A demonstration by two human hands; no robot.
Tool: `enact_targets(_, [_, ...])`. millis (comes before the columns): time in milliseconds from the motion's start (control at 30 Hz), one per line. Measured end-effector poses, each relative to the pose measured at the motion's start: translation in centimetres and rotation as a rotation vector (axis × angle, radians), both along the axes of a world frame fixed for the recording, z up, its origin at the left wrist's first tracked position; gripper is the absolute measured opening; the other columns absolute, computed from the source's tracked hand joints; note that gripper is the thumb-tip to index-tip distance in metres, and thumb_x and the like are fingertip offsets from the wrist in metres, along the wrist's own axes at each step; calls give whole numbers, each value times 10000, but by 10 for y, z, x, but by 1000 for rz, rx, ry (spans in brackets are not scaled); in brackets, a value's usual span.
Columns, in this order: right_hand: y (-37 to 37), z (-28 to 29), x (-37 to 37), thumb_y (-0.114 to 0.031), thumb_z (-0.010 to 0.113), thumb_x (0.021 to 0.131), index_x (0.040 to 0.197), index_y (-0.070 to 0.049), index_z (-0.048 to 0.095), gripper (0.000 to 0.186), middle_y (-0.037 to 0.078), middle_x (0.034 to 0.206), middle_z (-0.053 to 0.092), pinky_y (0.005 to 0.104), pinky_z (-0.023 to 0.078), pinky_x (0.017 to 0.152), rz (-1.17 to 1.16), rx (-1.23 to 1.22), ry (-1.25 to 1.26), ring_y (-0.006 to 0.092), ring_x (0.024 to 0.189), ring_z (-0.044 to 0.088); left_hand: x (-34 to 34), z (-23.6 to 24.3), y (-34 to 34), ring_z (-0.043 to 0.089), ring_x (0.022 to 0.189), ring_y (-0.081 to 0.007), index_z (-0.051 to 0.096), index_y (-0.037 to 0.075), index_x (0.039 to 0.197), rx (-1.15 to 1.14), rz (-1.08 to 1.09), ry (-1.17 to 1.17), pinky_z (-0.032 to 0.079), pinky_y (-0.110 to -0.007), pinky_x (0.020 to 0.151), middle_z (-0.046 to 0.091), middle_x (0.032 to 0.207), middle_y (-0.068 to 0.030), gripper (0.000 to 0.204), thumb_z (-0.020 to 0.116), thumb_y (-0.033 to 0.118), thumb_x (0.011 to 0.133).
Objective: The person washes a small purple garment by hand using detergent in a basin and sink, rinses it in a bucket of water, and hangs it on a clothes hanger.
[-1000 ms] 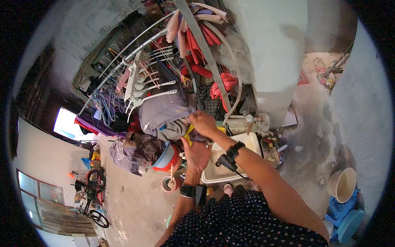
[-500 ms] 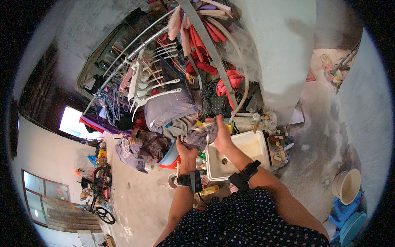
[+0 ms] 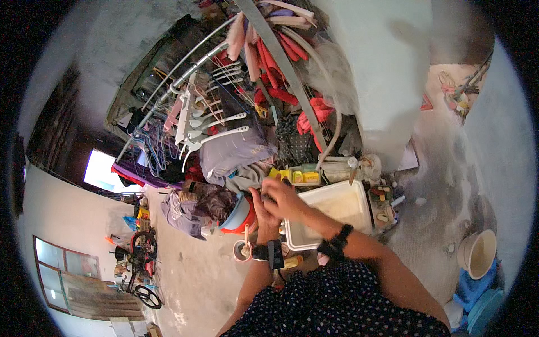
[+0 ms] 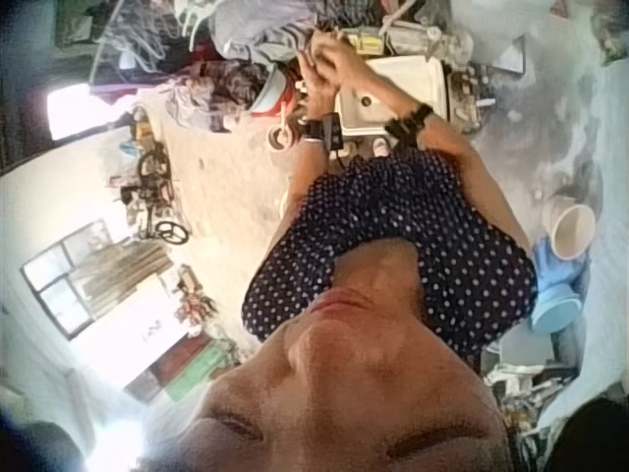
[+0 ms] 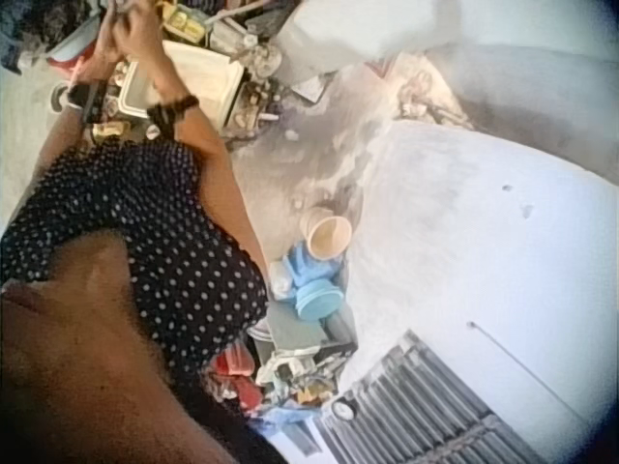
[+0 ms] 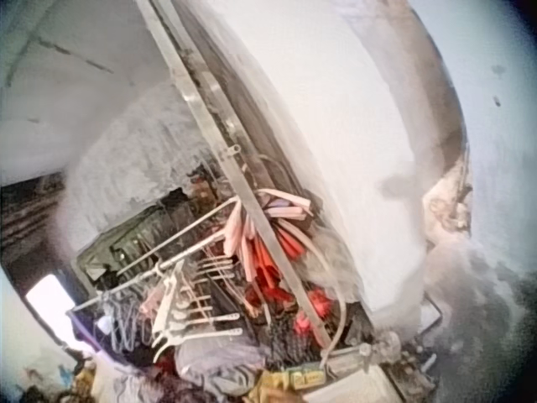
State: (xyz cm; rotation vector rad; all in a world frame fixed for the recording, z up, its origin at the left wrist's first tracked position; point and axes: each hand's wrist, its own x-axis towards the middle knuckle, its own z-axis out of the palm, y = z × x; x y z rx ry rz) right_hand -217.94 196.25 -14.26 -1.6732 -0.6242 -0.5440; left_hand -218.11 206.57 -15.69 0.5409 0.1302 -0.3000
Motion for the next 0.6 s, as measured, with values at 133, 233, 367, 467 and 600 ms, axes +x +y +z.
enact_targets(133, [9, 13, -23, -213, 661, 747, 967, 8, 525, 341, 147, 1032, 478, 373, 432, 808, -21, -63, 5, 300, 944, 518, -3, -26, 7, 532, 968, -172, 477, 76, 1169, 26, -55, -348, 450, -318, 814, 548, 1066, -56, 457, 409, 445, 908])
enact_targets(233, [-2, 11, 25, -321, 648, 747, 861, -39, 578, 313, 102, 969, 500, 382, 449, 722, -365, -200, 87, 302, 903, 516, -7, -15, -11, 547, 961, -168, 465, 95, 1192, 174, -31, 55, 464, -309, 776, 558, 1083, -37, 322, 398, 293, 947])
enact_targets(367, [-7, -9, 57, -269, 582, 803, 908, -46, 583, 247, 122, 911, 553, 408, 428, 738, -153, 75, 450, 313, 873, 536, -4, -5, -10, 525, 1054, -221, 471, 75, 1198, 176, -12, -14, 403, -379, 923, 546, 1164, -64, 350, 417, 297, 932])
enact_targets(467, [26, -11, -3, -274, 535, 855, 1147, -23, 495, 387, 185, 1128, 523, 371, 363, 922, -169, 131, 239, 320, 1106, 466, 10, 0, 9, 469, 1140, -203, 397, 114, 1292, 248, 55, -171, 352, -368, 982, 475, 1264, -91, 384, 365, 277, 946])
enact_targets(600, [27, -3, 4, -277, 491, 866, 1178, -20, 479, 404, 230, 1172, 495, 385, 362, 950, -199, 62, 230, 337, 1132, 464, 0, -4, 2, 388, 1208, -240, 323, 71, 1329, 189, 32, -211, 297, -404, 1018, 402, 1323, -112, 445, 327, 304, 950])
